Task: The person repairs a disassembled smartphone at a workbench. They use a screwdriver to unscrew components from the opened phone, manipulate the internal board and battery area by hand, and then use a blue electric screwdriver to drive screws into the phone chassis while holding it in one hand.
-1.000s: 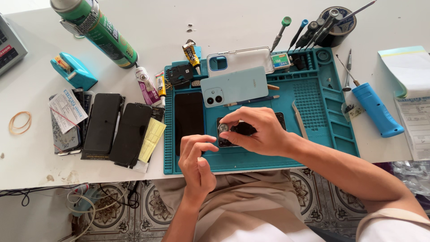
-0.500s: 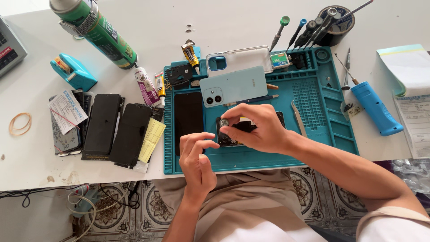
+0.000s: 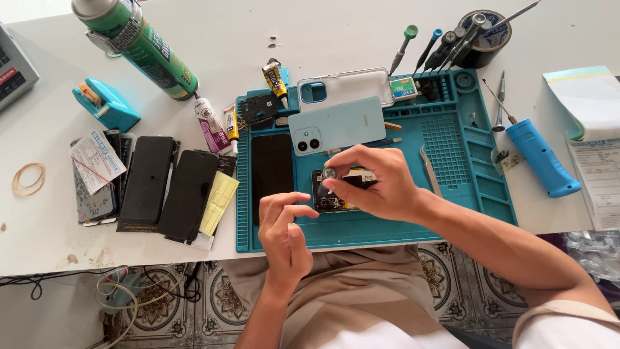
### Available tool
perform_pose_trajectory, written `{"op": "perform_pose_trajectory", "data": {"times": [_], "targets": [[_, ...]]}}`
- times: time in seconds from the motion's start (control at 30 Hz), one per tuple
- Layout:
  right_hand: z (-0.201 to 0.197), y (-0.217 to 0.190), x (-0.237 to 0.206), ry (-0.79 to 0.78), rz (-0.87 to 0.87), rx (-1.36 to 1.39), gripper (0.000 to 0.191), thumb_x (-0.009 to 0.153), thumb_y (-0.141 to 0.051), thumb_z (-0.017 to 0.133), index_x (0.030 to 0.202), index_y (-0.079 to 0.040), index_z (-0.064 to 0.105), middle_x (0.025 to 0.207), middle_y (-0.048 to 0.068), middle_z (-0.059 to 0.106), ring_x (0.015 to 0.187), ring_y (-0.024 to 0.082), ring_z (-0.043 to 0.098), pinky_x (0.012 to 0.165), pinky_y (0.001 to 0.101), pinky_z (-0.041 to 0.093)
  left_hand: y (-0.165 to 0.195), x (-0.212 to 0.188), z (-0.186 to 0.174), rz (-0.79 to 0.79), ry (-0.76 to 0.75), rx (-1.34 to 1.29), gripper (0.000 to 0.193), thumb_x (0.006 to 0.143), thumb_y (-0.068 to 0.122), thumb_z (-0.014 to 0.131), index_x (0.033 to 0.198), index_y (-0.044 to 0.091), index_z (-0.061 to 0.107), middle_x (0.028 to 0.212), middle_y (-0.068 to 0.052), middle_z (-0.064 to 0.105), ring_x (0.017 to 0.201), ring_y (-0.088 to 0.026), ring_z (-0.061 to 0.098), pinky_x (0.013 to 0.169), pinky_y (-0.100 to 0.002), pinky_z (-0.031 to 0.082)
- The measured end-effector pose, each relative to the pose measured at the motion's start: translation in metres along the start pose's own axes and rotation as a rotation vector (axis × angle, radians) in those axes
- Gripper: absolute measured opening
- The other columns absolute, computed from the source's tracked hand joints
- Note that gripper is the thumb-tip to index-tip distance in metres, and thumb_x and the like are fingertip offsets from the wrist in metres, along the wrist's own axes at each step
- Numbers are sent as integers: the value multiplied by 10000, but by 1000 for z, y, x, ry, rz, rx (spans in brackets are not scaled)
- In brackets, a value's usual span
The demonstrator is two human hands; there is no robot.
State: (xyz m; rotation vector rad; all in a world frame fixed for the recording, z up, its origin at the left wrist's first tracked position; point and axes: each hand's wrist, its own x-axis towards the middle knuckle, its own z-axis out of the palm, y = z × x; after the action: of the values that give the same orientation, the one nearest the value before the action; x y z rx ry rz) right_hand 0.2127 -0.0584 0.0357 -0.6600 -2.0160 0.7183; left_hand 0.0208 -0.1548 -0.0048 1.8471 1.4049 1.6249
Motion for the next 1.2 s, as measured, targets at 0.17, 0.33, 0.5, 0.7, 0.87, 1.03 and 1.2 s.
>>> {"op": "perform_pose_trajectory", "data": {"times": [0.17,0.33,0.5,0.7,0.87,1.03,1.2], "targets": [[5,0,0,-38,-10,12,252,911,-150,824,1092,-42,686,844,39,741,742,110,745,654,236,573,0,0,0,-10,-1,-1,605,1120,459,327,872,38,683,1117,-93,694,1028,-284,571,866,-383,471],[7,0,-1,-65,1,13,263,897,-163,832,1083,-47,686,823,36,737,718,105,737,633,231,567,0,-1,1,-13,2,-2,618,1123,470,319,874,36,682,1110,-93,694,1014,-281,569,842,-379,466],[6,1,-1,-61,1,4,251,906,-163,827,1081,-51,687,825,35,735,711,101,734,631,228,572,-1,-1,1,-6,5,-6,643,1127,495,306,874,39,683,1105,-89,695,1006,-276,567,834,-377,463],[4,-2,0,-46,-5,-5,254,900,-161,833,1074,-48,687,841,40,744,728,105,741,641,231,574,-1,-2,1,-13,1,0,616,1120,478,322,885,45,690,1117,-84,694,1014,-272,569,831,-373,462],[-8,-1,5,83,-45,-86,228,922,-124,820,1080,-29,687,905,58,756,815,118,755,713,242,579,5,2,-1,-26,-69,60,459,1082,378,435,932,79,749,1214,-80,691,1113,-290,566,915,-383,458],[-15,4,10,172,5,-188,222,933,-118,827,1077,-26,686,896,53,747,836,114,743,744,242,581,17,13,7,42,-173,308,325,990,347,597,1063,86,776,1351,-118,661,1255,-350,536,1034,-455,377],[-15,9,11,225,26,-241,228,941,-116,832,1085,-23,681,889,47,743,829,106,735,755,242,580,23,27,30,119,-255,429,426,998,382,626,1231,38,717,1398,-182,622,1313,-380,490,1091,-510,313]]}}
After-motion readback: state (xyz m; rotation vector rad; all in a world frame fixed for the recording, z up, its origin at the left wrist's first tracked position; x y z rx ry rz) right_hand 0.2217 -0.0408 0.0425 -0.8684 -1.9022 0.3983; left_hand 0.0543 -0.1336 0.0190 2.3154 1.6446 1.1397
